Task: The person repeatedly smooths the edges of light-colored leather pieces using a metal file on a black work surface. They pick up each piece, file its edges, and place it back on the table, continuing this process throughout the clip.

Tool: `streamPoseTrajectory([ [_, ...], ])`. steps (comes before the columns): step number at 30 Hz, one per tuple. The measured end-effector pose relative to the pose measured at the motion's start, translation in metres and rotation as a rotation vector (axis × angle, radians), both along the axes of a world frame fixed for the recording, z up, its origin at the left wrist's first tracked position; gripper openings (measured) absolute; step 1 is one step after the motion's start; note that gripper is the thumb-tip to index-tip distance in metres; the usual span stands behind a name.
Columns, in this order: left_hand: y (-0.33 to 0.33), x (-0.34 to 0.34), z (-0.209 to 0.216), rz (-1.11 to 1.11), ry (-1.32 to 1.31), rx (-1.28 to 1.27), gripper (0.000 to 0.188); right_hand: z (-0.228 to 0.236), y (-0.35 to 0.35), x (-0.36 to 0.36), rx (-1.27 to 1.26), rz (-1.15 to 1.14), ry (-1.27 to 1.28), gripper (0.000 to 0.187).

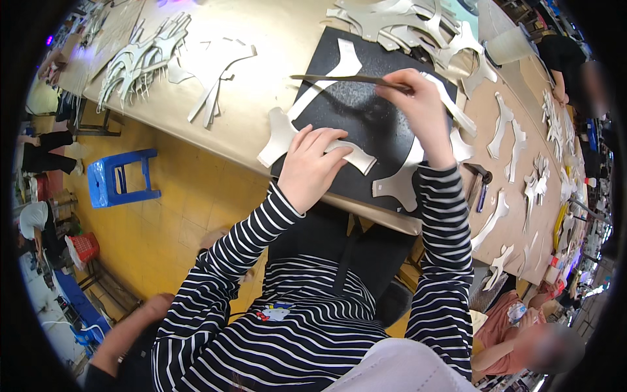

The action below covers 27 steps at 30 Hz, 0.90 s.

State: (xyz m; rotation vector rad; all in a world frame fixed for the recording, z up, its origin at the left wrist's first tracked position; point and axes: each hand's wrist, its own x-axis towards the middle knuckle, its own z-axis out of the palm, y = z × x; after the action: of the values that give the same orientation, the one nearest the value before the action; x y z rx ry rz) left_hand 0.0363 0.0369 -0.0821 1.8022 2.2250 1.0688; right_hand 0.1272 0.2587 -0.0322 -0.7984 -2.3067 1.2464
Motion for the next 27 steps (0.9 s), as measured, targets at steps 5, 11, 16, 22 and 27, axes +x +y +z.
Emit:
streamPoseTrajectory([
  [5, -0.010, 0.008, 0.006, 0.045, -0.236, 0.068, 0.025, 0.052, -0.029, 0.059, -0.440, -0.139, 0.562, 0.018],
  [11, 0.005, 0.035, 0.037, -0.059, -1.434, 0.207, 0.023, 0.046, -0.060, 0.085, -0.717, -0.217, 0.364, 0.018],
  [16, 0.017, 0.046, 0.043, 0.013, -1.502, 0.141, 0.020, 0.021, -0.084, 0.085, -0.744, -0.214, 0.302, 0.022],
  [22, 0.008, 0.023, 0.045, 0.216, -1.435, 0.291, 0.015, 0.002, -0.092, 0.109, 0.228, 0.081, -0.131, 0.032],
  [27, 0.003, 0.004, 0.047, 0.254, -1.456, 0.322, 0.017, -0.008, -0.083, 0.136, 0.339, 0.237, -0.227, 0.029],
])
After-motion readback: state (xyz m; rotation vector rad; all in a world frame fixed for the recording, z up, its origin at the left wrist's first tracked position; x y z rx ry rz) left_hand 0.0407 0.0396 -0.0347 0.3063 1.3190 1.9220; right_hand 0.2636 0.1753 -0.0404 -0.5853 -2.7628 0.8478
